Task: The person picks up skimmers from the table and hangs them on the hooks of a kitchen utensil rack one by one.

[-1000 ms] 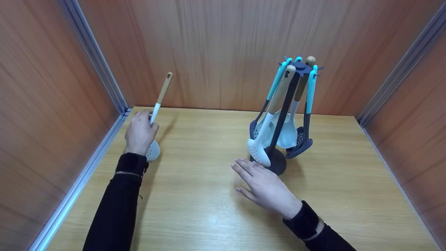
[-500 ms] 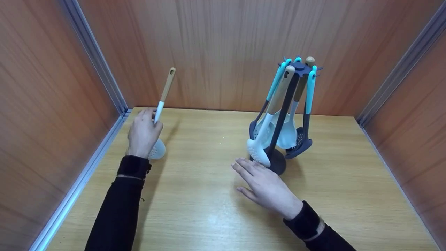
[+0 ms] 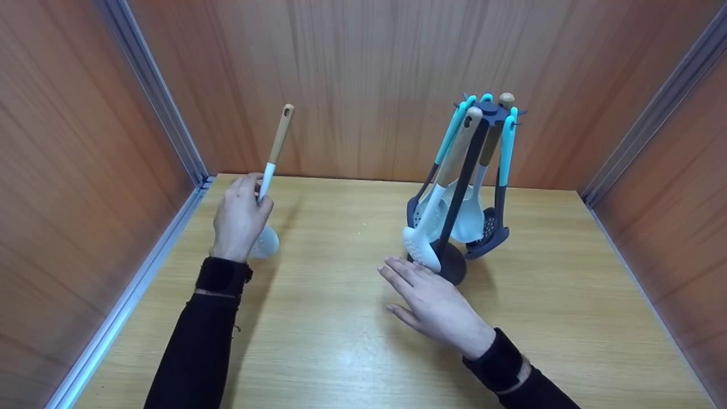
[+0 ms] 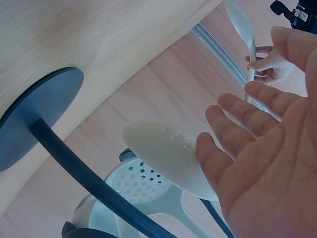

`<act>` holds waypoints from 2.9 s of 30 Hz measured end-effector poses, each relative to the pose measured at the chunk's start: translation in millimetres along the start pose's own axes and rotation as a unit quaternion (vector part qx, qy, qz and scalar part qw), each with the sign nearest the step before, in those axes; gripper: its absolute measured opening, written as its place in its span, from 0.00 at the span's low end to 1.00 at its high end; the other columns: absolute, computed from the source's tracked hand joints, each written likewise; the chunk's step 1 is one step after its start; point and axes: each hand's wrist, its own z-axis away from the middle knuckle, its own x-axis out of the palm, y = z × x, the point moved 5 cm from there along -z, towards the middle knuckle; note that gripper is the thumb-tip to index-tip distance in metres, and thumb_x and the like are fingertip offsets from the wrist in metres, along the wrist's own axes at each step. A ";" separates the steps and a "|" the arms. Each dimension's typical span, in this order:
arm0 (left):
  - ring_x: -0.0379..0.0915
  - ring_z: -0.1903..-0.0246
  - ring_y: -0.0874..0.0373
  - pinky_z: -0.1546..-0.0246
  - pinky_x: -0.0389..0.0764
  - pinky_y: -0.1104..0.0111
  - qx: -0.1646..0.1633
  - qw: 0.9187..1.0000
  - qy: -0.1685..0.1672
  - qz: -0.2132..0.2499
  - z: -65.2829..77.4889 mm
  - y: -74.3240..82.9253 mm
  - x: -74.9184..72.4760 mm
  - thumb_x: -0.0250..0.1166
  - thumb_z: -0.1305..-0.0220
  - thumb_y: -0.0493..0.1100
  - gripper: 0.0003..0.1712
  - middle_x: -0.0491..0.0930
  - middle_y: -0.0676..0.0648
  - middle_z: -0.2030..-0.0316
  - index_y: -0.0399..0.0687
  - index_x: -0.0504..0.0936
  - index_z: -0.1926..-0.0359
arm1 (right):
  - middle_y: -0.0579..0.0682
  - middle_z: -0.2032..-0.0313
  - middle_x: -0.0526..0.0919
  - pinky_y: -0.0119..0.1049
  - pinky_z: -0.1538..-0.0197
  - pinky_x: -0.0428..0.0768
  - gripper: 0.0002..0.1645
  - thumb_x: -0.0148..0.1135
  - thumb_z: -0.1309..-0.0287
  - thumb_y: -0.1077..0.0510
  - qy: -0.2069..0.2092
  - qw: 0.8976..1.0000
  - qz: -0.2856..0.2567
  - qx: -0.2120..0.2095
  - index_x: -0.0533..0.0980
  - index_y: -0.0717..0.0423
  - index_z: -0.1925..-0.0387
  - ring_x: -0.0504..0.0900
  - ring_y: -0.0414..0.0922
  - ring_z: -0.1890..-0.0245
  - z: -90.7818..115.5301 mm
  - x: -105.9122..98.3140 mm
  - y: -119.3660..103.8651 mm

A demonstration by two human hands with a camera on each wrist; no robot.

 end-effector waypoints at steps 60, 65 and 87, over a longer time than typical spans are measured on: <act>0.77 0.63 0.64 0.71 0.82 0.72 0.090 0.994 0.025 0.063 42.9 109.1 -22.8 0.62 0.36 0.44 0.23 0.76 0.55 0.60 0.56 0.74 0.39 | 0.44 0.26 0.55 0.43 0.31 0.65 0.45 0.53 0.35 0.37 0.016 1.000 -0.001 0.015 0.47 0.42 0.24 0.56 0.40 0.28 8.2 -41.6 -2.1; 0.78 0.63 0.64 0.71 0.82 0.71 0.106 0.992 0.024 0.071 48.2 117.0 -21.5 0.62 0.36 0.45 0.23 0.76 0.55 0.60 0.54 0.74 0.39 | 0.43 0.26 0.55 0.43 0.31 0.65 0.45 0.55 0.36 0.38 0.020 1.000 -0.003 0.016 0.49 0.43 0.24 0.55 0.40 0.28 9.3 -45.3 -1.8; 0.78 0.65 0.66 0.70 0.82 0.73 0.171 0.982 0.024 0.074 69.7 147.1 -23.1 0.62 0.36 0.45 0.22 0.78 0.56 0.62 0.53 0.75 0.41 | 0.39 0.25 0.51 0.43 0.30 0.63 0.46 0.57 0.37 0.38 0.041 0.998 0.012 0.034 0.50 0.43 0.24 0.52 0.39 0.26 14.1 -64.3 3.9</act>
